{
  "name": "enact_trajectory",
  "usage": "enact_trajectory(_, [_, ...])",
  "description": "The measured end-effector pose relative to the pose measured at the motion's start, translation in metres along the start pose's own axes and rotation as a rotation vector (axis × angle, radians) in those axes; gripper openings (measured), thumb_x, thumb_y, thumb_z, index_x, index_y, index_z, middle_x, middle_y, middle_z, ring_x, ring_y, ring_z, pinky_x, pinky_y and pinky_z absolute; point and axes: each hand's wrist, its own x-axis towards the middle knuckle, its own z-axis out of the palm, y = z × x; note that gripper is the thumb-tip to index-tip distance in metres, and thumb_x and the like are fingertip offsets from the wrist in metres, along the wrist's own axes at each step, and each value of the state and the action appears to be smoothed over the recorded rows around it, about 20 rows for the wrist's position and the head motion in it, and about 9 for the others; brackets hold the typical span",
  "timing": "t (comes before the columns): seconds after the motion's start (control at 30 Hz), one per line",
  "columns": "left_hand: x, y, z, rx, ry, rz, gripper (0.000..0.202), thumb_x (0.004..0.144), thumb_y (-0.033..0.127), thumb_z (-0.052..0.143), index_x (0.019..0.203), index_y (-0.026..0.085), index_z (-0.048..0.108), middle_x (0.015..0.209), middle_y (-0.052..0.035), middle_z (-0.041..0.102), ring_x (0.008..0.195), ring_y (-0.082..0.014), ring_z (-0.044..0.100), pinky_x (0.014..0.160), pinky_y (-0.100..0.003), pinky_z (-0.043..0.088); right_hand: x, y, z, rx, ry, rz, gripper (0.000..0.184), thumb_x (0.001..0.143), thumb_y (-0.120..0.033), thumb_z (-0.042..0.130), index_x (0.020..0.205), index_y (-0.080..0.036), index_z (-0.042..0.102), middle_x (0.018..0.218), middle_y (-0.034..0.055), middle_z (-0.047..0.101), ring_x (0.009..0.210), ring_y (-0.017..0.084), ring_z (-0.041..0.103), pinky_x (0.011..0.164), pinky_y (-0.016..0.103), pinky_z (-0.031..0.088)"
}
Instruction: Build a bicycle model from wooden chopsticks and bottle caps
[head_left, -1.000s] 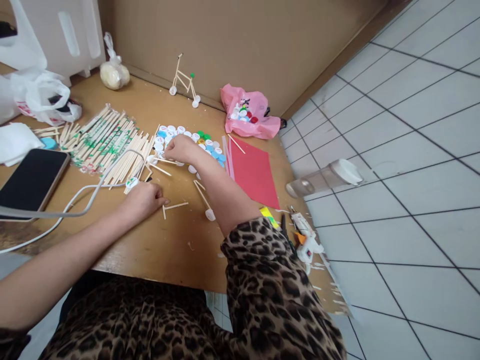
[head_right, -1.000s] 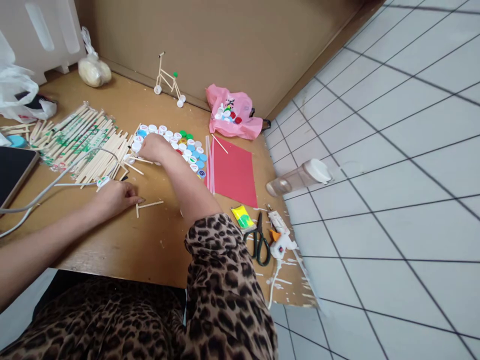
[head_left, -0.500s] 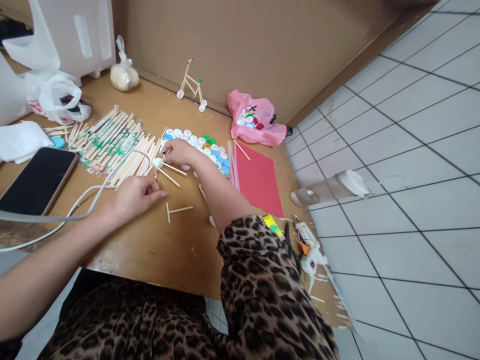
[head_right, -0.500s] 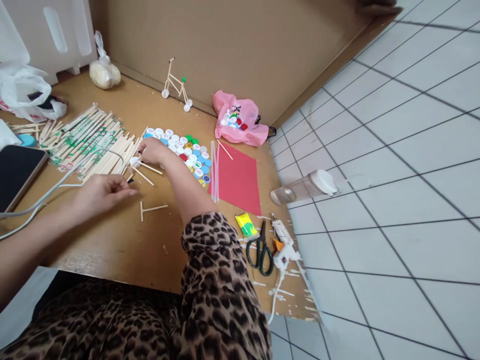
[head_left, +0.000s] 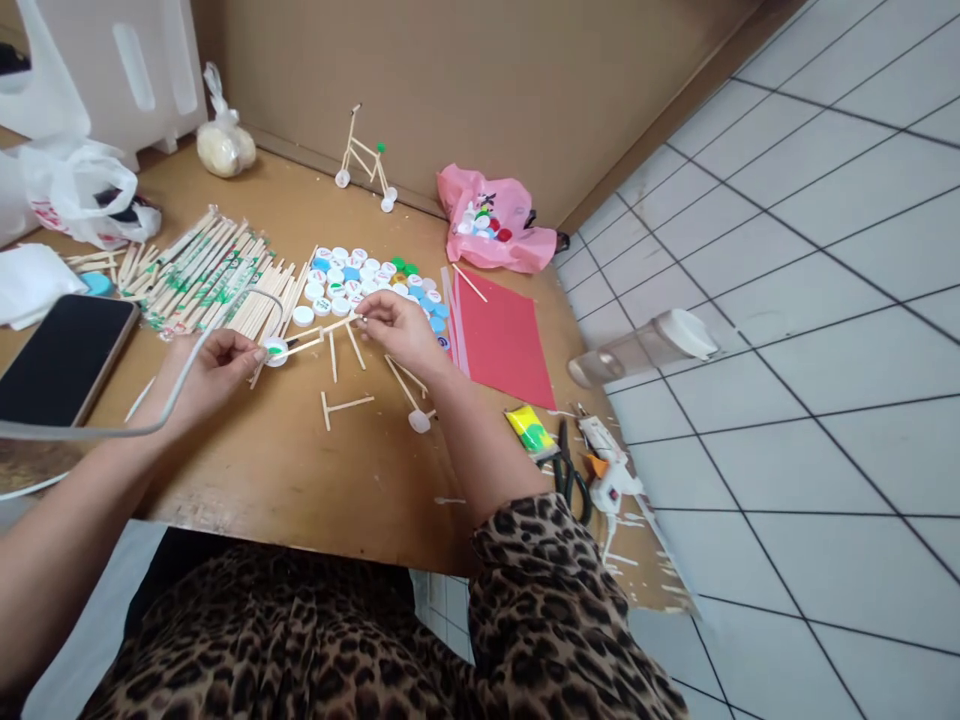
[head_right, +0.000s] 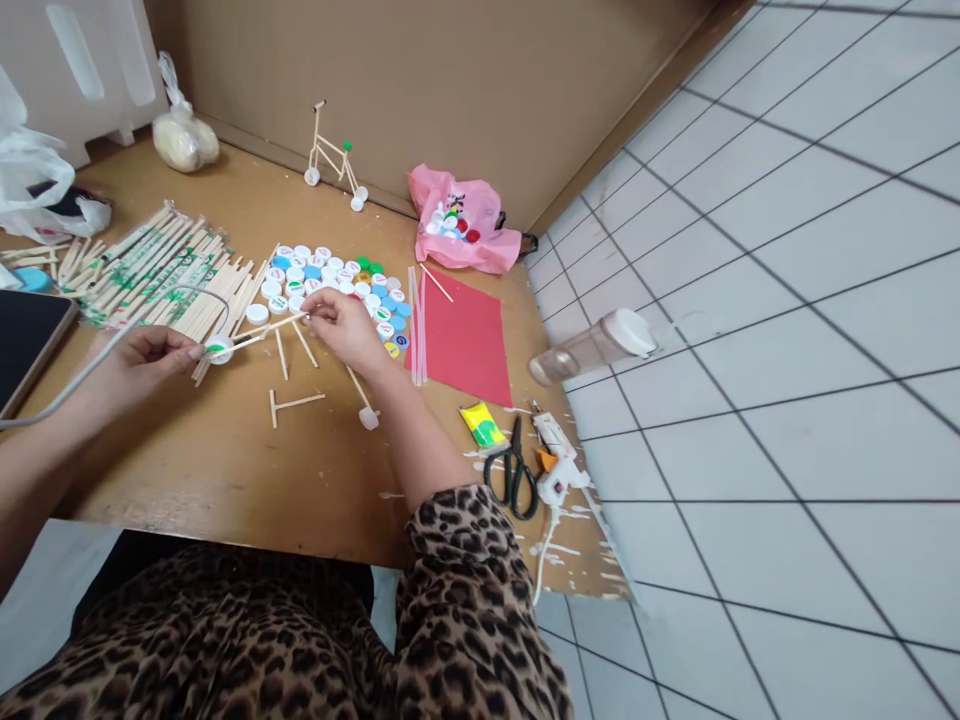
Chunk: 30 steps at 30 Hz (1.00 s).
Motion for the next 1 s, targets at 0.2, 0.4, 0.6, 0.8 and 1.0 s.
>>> enact_trajectory(0.2, [-0.019,0.003,0.020,0.005,-0.112,-0.015,0.019,0.069,0.035,0.063,0.071,0.021,0.075,0.067,-0.0033,0.073,0.060,-0.0175,0.060,0.058,-0.028,0.046,-0.019,0.018,0.005,0.149,0.135,-0.010,0.008,0.079,-0.017,0.055,0.084,-0.022,0.051,0.073,-0.0053,0.062,0.063,0.008,0.062,0.056,0.018,0.044])
enact_trajectory(0.4, [-0.008,0.003,0.044,0.064,-0.173,0.072,0.030,0.072,0.029,0.063,0.096,0.016,0.076,0.077,-0.0069,0.075,0.067,-0.0185,0.064,0.068,-0.032,0.051,-0.024,0.026,0.007,0.240,0.212,-0.065,0.013,0.078,-0.024,0.063,0.084,-0.022,0.052,0.075,-0.0047,0.063,0.069,0.008,0.065,0.056,0.018,0.048])
enact_trajectory(0.6, [0.001,0.005,0.058,-0.117,-0.186,0.079,0.029,0.070,0.035,0.072,0.092,0.017,0.076,0.075,-0.0041,0.075,0.068,-0.0179,0.065,0.069,-0.031,0.052,-0.038,0.022,0.010,0.350,0.233,-0.073,0.027,0.075,-0.039,0.071,0.083,-0.024,0.051,0.077,-0.0032,0.066,0.073,0.011,0.066,0.060,0.021,0.053])
enact_trajectory(0.8, [-0.008,-0.001,0.067,-0.285,-0.163,-0.013,0.029,0.060,0.040,0.080,0.080,0.019,0.076,0.081,-0.0047,0.078,0.075,-0.0194,0.067,0.073,-0.032,0.053,-0.050,0.019,0.019,0.375,0.265,-0.025,0.027,0.076,-0.040,0.072,0.083,-0.025,0.051,0.073,-0.0039,0.066,0.076,0.012,0.067,0.062,0.023,0.055])
enact_trajectory(1.0, [-0.012,-0.003,0.067,-0.268,-0.127,-0.002,0.023,0.059,0.039,0.079,0.071,0.019,0.075,0.071,-0.0022,0.075,0.068,-0.0178,0.064,0.069,-0.030,0.052,-0.054,0.021,0.028,0.393,0.237,-0.037,0.019,0.079,-0.029,0.067,0.085,-0.025,0.050,0.073,-0.0042,0.065,0.073,0.012,0.067,0.065,0.023,0.056])
